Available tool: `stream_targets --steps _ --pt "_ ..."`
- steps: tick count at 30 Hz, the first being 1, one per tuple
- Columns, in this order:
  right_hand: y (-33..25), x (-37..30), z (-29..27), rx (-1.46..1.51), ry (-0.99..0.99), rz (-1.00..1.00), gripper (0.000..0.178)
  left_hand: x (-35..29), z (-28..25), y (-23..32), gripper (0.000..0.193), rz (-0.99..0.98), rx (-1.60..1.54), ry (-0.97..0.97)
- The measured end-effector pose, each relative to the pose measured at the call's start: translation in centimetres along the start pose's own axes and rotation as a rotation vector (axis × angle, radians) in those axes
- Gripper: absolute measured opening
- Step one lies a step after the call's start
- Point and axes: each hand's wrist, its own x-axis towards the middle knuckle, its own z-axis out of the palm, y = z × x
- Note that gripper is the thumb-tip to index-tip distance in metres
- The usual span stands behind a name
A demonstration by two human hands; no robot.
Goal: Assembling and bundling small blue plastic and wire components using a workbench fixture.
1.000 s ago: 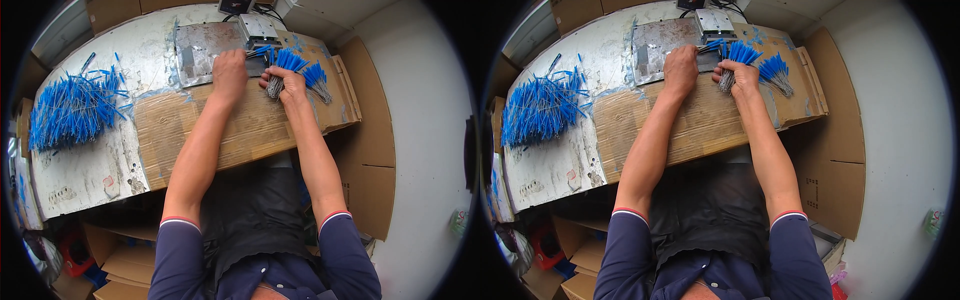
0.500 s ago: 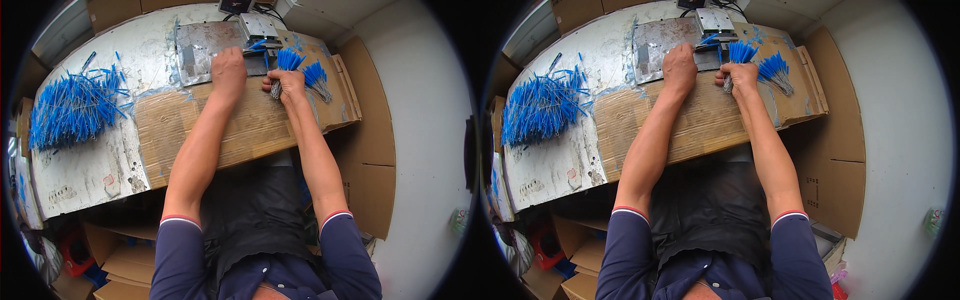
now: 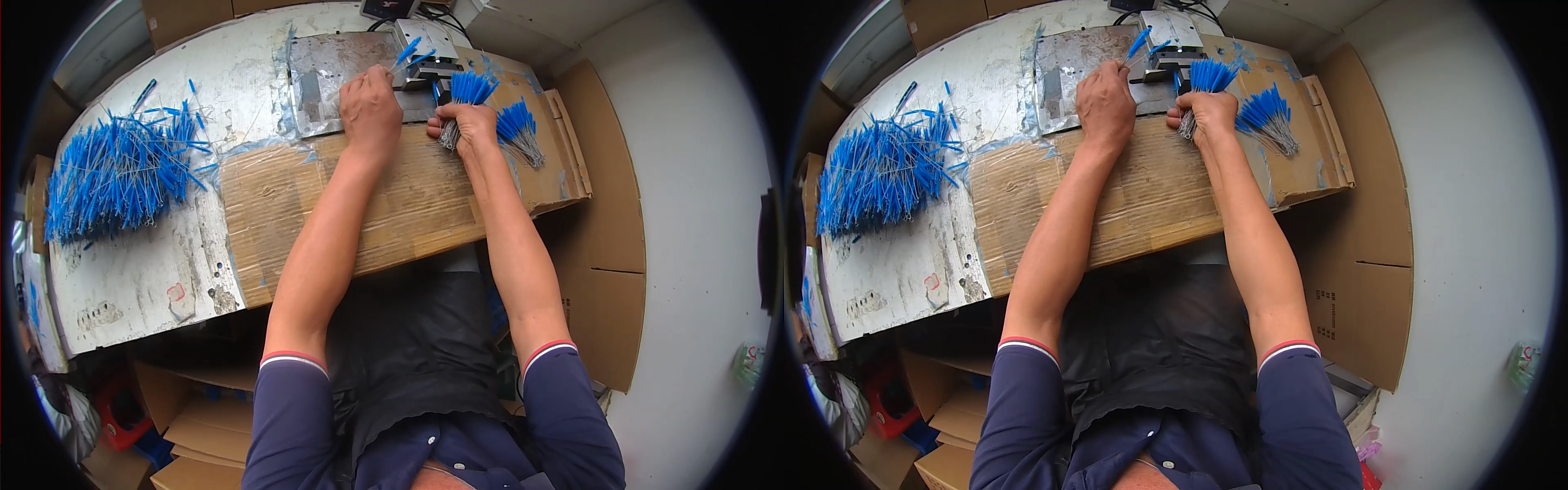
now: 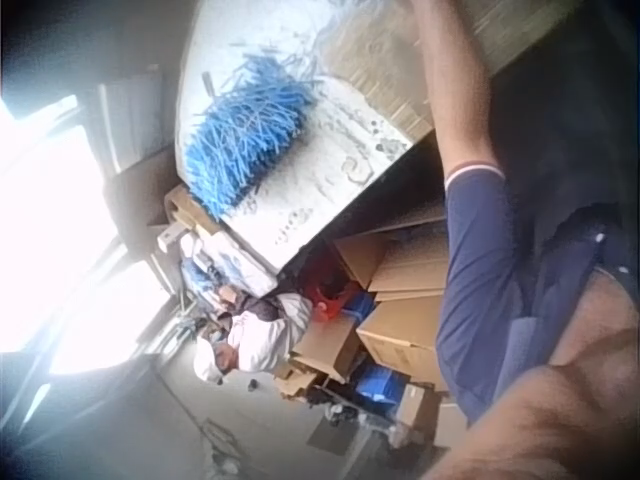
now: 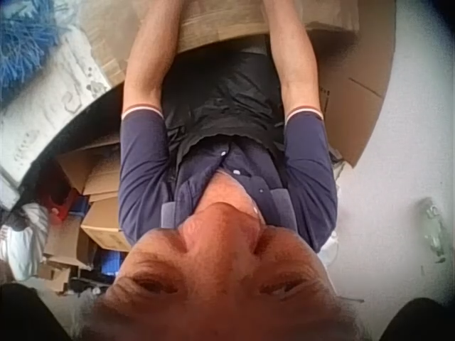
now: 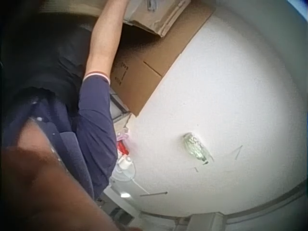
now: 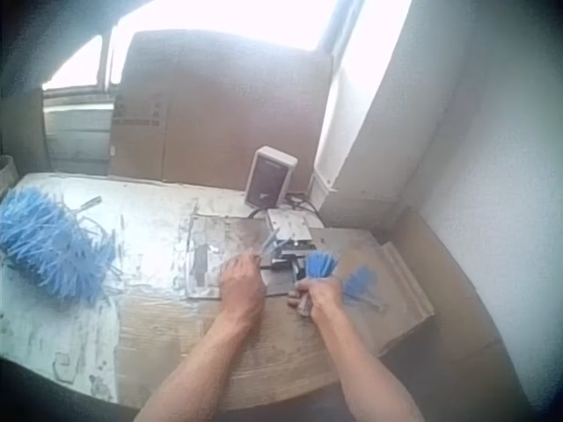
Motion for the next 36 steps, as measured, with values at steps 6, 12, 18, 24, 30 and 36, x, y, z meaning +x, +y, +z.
stream_targets --steps 6,12,18,24,30,36 --pt "0.0 0.5 -0.7 0.189 -0.066 0.043 0.007 -0.4 -0.2 0.9 0.009 0.005 -0.034 -0.174" --pt "0.4 0.3 -1.9 0.349 -0.207 0.058 0.010 -0.3 0.0 0.5 0.007 0.076 -0.062 -0.184" --pt "0.5 0.0 -2.1 0.247 -0.131 0.089 0.011 -0.4 0.0 0.5 0.006 0.109 -0.031 -0.212" --pt "0.4 -0.9 -2.5 0.121 -0.174 0.041 0.006 -0.4 0.0 0.4 0.009 0.185 0.092 -0.274" --pt "0.2 -1.0 -2.6 0.050 -0.248 -0.012 0.005 -0.5 0.3 0.5 0.013 0.161 0.203 -0.286" --pt "-0.3 -2.1 -2.0 0.003 -0.217 -0.036 0.005 -0.3 0.1 -0.3 0.005 -0.047 0.143 -0.130"
